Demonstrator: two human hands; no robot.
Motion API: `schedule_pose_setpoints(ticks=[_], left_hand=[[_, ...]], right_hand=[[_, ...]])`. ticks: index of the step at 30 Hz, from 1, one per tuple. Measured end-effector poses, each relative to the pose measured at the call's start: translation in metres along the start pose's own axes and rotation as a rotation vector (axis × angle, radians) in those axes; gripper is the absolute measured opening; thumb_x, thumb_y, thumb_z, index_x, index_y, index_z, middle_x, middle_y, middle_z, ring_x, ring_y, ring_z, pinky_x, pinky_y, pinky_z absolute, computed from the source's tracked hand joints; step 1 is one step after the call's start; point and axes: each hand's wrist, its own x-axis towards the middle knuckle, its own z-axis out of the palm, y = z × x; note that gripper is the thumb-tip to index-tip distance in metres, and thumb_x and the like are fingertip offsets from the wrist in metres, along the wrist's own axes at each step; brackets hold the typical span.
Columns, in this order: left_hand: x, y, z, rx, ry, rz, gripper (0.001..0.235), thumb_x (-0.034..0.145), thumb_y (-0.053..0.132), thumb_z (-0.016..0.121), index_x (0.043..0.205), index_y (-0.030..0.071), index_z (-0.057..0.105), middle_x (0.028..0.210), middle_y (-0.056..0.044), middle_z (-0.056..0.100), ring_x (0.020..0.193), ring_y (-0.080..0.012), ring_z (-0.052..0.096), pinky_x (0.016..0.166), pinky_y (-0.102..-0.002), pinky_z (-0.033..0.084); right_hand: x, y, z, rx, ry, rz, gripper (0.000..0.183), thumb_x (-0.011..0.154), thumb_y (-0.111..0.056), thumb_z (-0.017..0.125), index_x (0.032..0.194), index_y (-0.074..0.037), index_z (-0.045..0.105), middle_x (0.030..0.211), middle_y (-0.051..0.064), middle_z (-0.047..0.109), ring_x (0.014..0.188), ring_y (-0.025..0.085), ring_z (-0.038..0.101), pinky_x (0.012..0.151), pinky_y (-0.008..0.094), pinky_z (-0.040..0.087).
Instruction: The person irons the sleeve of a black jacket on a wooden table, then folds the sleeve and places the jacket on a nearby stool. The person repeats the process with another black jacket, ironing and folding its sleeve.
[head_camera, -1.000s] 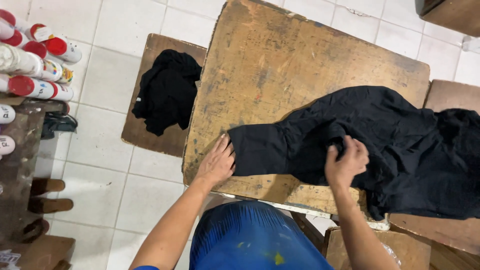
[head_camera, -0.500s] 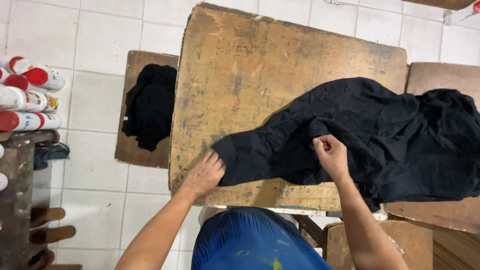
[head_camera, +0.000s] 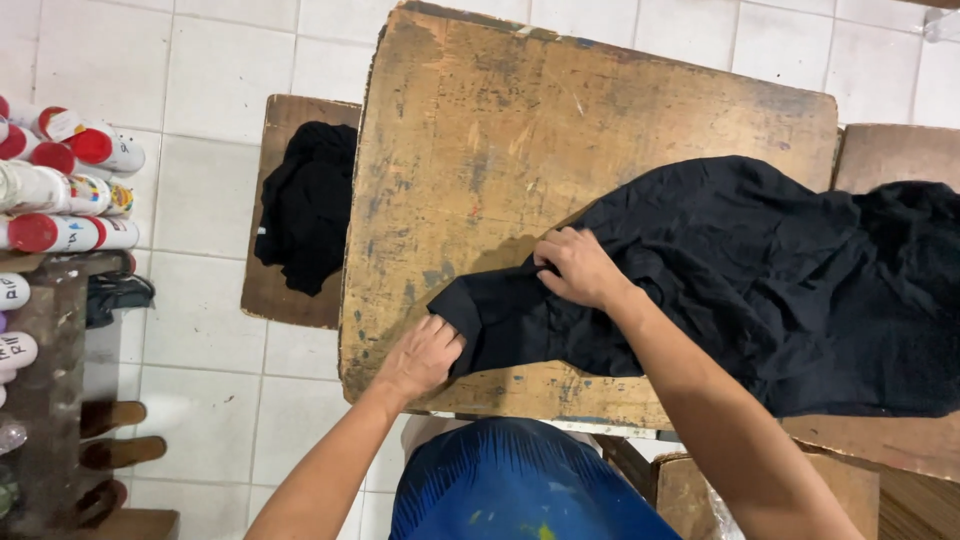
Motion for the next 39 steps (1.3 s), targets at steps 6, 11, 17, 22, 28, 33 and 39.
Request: schedule_pose_setpoints(ticks=[6, 11, 17, 22, 28, 33, 39], left_hand=[[-0.01, 0.004, 0.012, 0.005, -0.044, -0.039, 0.015, 0.076, 0.012, 0.062, 0.089, 0.01, 0.058, 0.082, -0.008, 0.048, 0.083, -0.0307, 0.051, 0.082, -0.045, 0.046], [-0.011, 0.007, 0.005, -0.039, -0.051, -0.058, 0.007, 0.087, 0.008, 0.052, 0.09, 0.011, 0.057, 0.081, -0.007, 0.046, 0.079, -0.029, 0.051, 0.077, -0.043, 0.046], [-0.004, 0.016, -0.011, 0.009, -0.042, -0.054, 0.008, 0.09, 0.01, 0.052, 0.094, 0.012, 0.059, 0.084, -0.007, 0.049, 0.085, -0.0285, 0.052, 0.075, -0.041, 0.047], [-0.009, 0.02, -0.014, 0.036, -0.004, -0.056, 0.008, 0.093, 0.011, 0.054, 0.097, 0.012, 0.06, 0.087, -0.008, 0.052, 0.089, -0.0306, 0.053, 0.075, -0.042, 0.048], [0.005, 0.027, -0.042, 0.032, 0.071, -0.069, 0.005, 0.093, 0.011, 0.059, 0.09, 0.013, 0.062, 0.082, -0.007, 0.056, 0.083, -0.0295, 0.055, 0.068, -0.041, 0.047], [0.01, 0.031, -0.061, 0.035, 0.054, -0.083, 0.007, 0.093, 0.008, 0.06, 0.09, 0.012, 0.064, 0.078, -0.006, 0.058, 0.084, -0.0299, 0.058, 0.07, -0.039, 0.048], [-0.019, 0.027, -0.017, 0.038, 0.021, -0.105, 0.008, 0.093, 0.009, 0.058, 0.089, 0.013, 0.064, 0.073, -0.006, 0.056, 0.083, -0.0294, 0.056, 0.072, -0.039, 0.049]], right_hand=[[0.004, -0.037, -0.055, 0.505, -0.339, 0.258, 0.033, 0.093, -0.041, 0.063, 0.113, -0.017, 0.074, 0.109, 0.009, 0.077, 0.096, 0.032, 0.074, 0.091, 0.044, 0.056], [0.018, -0.018, -0.03, 0.352, -0.341, 0.143, 0.026, 0.096, -0.024, 0.057, 0.116, -0.014, 0.07, 0.108, 0.01, 0.076, 0.083, 0.029, 0.076, 0.086, 0.043, 0.059], [0.009, -0.019, -0.01, -0.137, -0.29, -0.159, 0.032, 0.091, -0.032, 0.068, 0.12, -0.022, 0.061, 0.114, 0.004, 0.059, 0.089, 0.034, 0.073, 0.079, 0.044, 0.062], [0.009, -0.001, 0.038, -0.224, -0.199, -0.261, 0.022, 0.099, -0.038, 0.053, 0.114, -0.023, 0.056, 0.109, 0.001, 0.053, 0.088, 0.028, 0.072, 0.073, 0.04, 0.061], [0.009, -0.001, 0.029, -0.151, -0.171, -0.276, 0.018, 0.102, -0.035, 0.047, 0.104, -0.018, 0.053, 0.098, 0.003, 0.053, 0.088, 0.029, 0.072, 0.072, 0.039, 0.06], [0.012, 0.003, 0.021, 0.026, -0.21, -0.22, 0.019, 0.103, -0.035, 0.045, 0.102, -0.018, 0.052, 0.094, 0.006, 0.056, 0.091, 0.034, 0.07, 0.074, 0.043, 0.06], [0.012, 0.017, 0.029, -0.014, -0.205, -0.163, 0.027, 0.101, -0.045, 0.05, 0.104, -0.018, 0.055, 0.092, 0.005, 0.062, 0.09, 0.031, 0.071, 0.077, 0.041, 0.059]])
